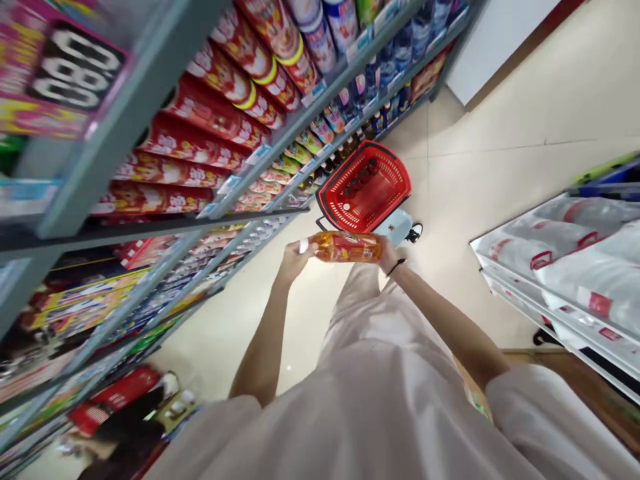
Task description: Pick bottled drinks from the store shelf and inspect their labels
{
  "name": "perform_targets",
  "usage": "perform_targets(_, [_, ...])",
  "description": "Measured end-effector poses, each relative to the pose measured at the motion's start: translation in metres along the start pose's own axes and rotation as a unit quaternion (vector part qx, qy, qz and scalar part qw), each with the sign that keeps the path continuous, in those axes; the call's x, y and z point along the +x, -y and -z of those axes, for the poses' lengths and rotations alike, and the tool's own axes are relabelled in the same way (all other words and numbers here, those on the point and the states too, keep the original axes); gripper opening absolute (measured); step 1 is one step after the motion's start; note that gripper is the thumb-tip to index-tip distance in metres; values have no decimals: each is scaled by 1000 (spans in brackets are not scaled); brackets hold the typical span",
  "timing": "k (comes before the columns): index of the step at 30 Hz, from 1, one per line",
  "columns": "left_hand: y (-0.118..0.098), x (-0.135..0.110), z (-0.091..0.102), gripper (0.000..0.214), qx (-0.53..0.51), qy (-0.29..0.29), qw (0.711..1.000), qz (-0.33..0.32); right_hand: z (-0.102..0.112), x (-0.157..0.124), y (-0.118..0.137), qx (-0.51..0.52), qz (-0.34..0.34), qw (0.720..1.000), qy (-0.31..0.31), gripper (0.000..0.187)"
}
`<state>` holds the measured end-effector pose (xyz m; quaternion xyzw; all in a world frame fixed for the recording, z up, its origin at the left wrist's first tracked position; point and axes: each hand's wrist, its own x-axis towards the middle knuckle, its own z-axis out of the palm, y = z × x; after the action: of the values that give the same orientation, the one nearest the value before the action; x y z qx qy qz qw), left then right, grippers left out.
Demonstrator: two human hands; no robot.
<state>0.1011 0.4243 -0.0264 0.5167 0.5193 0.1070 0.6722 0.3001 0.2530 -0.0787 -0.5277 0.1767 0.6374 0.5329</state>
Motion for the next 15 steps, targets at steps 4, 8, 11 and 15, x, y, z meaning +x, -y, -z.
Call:
perform_targets(4, [29,40,-17,47,96,33,995,2,25,64,-13,21,-18,998,-64,26])
perform_targets(8, [60,76,-39,56,229,35,971,-61,58,119,-28,1,-19,993,-115,14])
perform_targets(11, [87,113,-44,55,292,15,951,-105,89,145,-42,-38,5,990,-135,6])
perform_targets(15, [126,174,-41,43,350,-34,930,-109,144,150,-67,-111,28,977,-179,6])
